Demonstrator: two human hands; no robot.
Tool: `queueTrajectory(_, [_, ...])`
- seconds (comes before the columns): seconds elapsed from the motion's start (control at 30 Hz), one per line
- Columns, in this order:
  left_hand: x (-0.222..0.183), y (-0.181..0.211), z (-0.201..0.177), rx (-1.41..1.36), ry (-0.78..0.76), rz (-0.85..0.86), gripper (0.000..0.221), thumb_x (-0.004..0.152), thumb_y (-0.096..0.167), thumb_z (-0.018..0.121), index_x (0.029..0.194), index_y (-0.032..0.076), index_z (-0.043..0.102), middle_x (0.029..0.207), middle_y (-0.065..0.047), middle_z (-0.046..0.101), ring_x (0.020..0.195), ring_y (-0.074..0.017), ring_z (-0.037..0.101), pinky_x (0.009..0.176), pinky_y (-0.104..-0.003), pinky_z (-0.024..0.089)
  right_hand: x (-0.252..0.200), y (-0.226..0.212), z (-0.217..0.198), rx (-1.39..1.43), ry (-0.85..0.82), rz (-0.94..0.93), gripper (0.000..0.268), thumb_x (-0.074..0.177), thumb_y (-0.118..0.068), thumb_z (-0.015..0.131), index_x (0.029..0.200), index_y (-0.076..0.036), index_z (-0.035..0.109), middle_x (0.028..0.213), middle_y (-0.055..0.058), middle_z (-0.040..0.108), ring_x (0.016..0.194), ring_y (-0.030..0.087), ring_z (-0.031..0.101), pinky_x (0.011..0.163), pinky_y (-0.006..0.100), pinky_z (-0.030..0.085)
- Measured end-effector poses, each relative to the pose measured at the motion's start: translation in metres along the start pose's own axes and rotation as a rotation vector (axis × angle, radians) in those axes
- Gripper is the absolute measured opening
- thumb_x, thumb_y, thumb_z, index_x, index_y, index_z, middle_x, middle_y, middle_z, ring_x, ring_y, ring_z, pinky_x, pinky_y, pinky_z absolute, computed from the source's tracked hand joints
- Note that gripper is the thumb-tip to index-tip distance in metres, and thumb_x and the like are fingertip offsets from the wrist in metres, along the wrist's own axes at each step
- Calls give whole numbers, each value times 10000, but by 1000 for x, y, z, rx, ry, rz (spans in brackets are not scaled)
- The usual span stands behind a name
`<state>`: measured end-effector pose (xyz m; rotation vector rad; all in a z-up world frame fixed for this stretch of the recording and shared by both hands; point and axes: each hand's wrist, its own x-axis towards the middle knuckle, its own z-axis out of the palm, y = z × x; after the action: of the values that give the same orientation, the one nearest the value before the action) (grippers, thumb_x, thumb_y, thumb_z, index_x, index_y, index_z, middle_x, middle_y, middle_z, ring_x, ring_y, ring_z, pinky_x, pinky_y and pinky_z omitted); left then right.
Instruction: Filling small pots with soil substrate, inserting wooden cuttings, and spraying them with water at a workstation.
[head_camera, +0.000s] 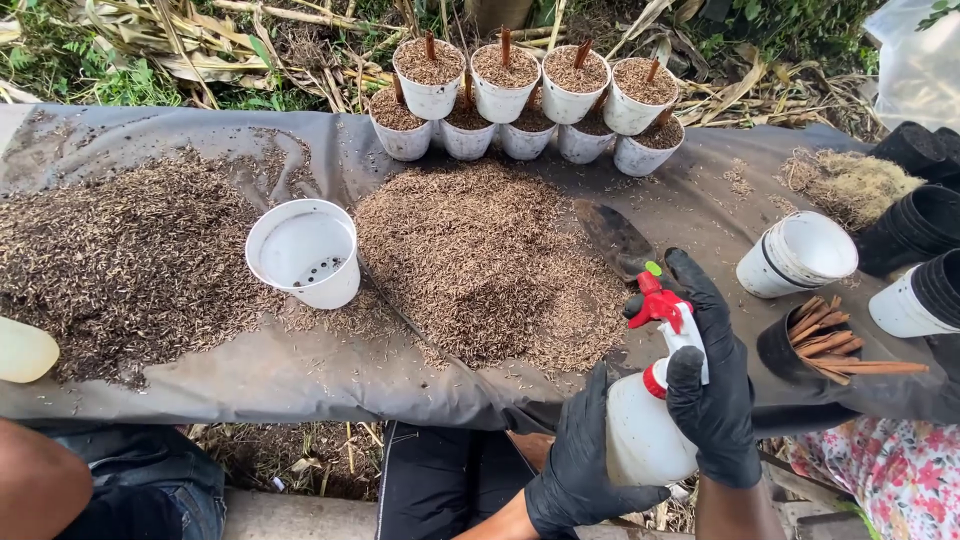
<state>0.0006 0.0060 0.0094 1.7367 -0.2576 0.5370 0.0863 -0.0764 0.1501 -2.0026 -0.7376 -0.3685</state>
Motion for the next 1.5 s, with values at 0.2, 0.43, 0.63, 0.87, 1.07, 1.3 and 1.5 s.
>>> queueTrajectory(0.2, [2, 2, 1, 23, 46, 7, 1243, 599, 407, 866, 1529, -114, 225, 1360, -270, 560, 1184, -460, 614, 960, -548, 512, -2, -3, 4, 12, 7, 61, 878, 990, -692, 319, 1497, 17, 433, 1244, 174, 659, 1103, 241, 662, 1041, 406, 507])
queueTrajectory(0.43, [10, 11, -6, 75, -102, -33, 1287, 625, 440, 807, 1596, -56, 122, 1644, -267, 312, 1398, -477, 467, 1099, -543, 390, -9, 9, -2, -68, 87, 95, 915, 1000, -711, 277, 1532, 20, 419, 1455, 182, 562, 1282, 263, 555, 1145, 421, 400])
queueTrajectory(0.63, [22, 24, -7, 67, -109, 4, 909, 634, 424, 777, 1390, 14, 480, 1170, -185, 611, 981, -422, 657, 772, -524, 529, -17, 15, -12, -193, 180, 58, 824, 1082, -605, 229, 1457, 85, 481, 1159, 217, 645, 1123, 320, 602, 1125, 481, 421])
queueTrajectory(0.87, [10, 10, 6, 55, -223, -40, 1140, 611, 473, 765, 1539, -11, 312, 1494, -262, 468, 1280, -456, 532, 977, -570, 441, -32, 37, -24, -195, 254, 73, 912, 1084, -663, 190, 1504, 117, 406, 1535, 309, 447, 1446, 441, 443, 1244, 542, 328])
queueTrajectory(1.07, [5, 1, 12, 62, -205, -2, 1199, 678, 522, 767, 1537, -124, 236, 1489, -318, 457, 1298, -469, 532, 1015, -569, 447, -32, 39, -25, -195, 299, 74, 912, 1092, -668, 201, 1504, 119, 408, 1533, 304, 451, 1466, 439, 427, 1259, 532, 308])
queueTrajectory(1.3, [11, 1, 3, -60, -162, 117, 1013, 691, 399, 785, 1478, -85, 368, 1389, -297, 536, 1237, -483, 563, 1057, -551, 451, -36, 42, -24, -265, 322, 66, 903, 1122, -639, 168, 1476, 151, 424, 1443, 329, 516, 1367, 458, 498, 1219, 554, 340])
queueTrajectory(1.5, [9, -5, 4, -33, -204, 104, 1078, 692, 434, 770, 1507, -104, 312, 1442, -310, 499, 1273, -485, 535, 1075, -551, 427, -34, 40, -26, -283, 344, 68, 881, 1133, -626, 168, 1507, 133, 415, 1523, 330, 464, 1453, 477, 440, 1243, 547, 326])
